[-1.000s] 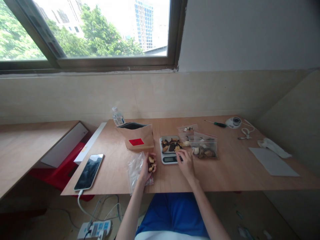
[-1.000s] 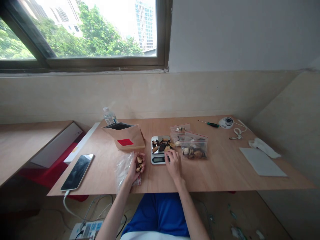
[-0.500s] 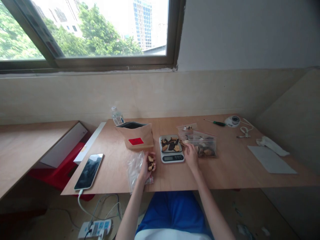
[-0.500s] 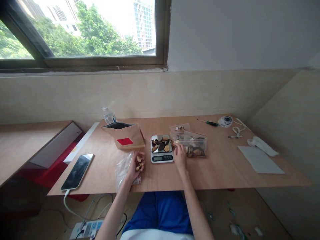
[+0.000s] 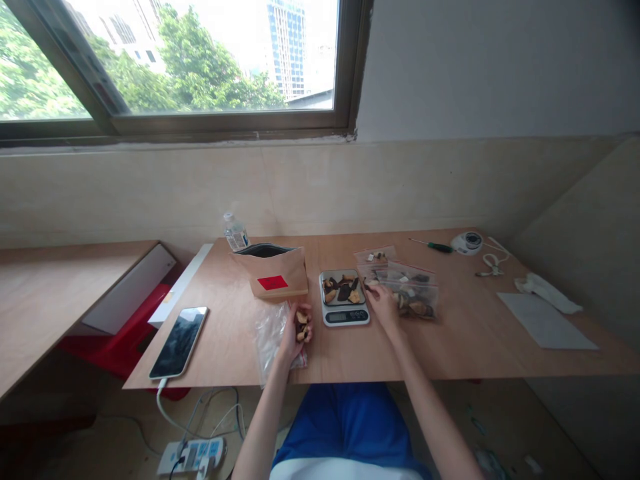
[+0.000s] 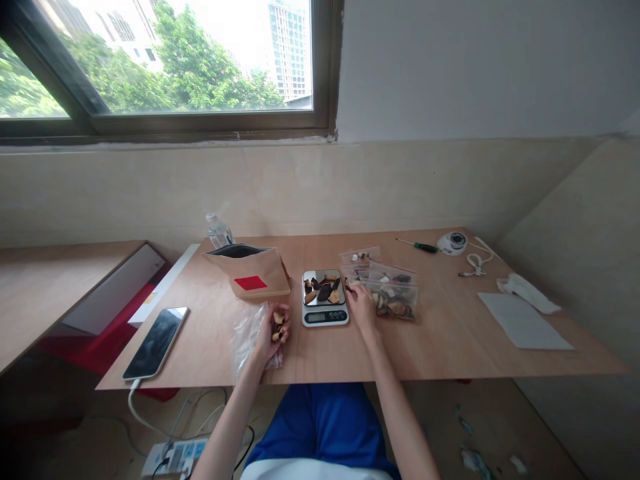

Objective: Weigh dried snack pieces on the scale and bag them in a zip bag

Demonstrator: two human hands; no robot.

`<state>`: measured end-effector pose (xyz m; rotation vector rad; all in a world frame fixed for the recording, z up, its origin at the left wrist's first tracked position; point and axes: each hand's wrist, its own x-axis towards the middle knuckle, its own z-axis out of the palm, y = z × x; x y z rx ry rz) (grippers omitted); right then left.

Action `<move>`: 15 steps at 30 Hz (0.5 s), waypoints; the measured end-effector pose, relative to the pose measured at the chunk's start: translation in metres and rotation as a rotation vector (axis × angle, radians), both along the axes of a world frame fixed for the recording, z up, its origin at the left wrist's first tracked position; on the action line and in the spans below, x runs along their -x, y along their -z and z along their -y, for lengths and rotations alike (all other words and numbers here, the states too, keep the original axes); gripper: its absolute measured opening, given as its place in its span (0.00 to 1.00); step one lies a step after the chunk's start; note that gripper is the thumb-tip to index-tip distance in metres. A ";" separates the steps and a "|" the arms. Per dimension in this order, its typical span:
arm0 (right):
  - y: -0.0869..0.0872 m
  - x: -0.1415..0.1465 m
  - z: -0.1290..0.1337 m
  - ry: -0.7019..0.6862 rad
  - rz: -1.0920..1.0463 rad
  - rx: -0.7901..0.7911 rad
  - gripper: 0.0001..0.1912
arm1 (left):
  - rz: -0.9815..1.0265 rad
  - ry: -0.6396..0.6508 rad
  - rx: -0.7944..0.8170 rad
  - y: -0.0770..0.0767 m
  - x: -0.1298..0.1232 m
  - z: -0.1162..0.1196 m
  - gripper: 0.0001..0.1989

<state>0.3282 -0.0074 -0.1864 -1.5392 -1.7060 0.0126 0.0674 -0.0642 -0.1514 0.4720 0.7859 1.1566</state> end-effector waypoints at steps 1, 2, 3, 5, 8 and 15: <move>-0.003 0.001 0.000 0.010 -0.040 -0.013 0.13 | -0.009 -0.003 0.005 -0.001 0.000 0.000 0.18; -0.007 0.002 0.000 0.011 -0.071 -0.022 0.13 | -0.016 -0.003 0.009 -0.001 -0.001 0.000 0.18; -0.011 0.003 -0.001 0.002 -0.091 -0.029 0.13 | -0.020 -0.001 0.011 -0.001 -0.001 0.000 0.18; -0.023 0.008 -0.006 -0.031 -0.092 -0.044 0.13 | -0.015 0.005 0.000 0.000 -0.001 0.000 0.18; -0.043 0.019 -0.022 -0.127 0.016 -0.040 0.12 | 0.011 0.008 -0.017 0.003 -0.001 -0.001 0.18; -0.065 0.048 -0.053 -0.277 0.300 0.040 0.11 | -0.011 -0.011 -0.018 0.004 0.000 -0.001 0.18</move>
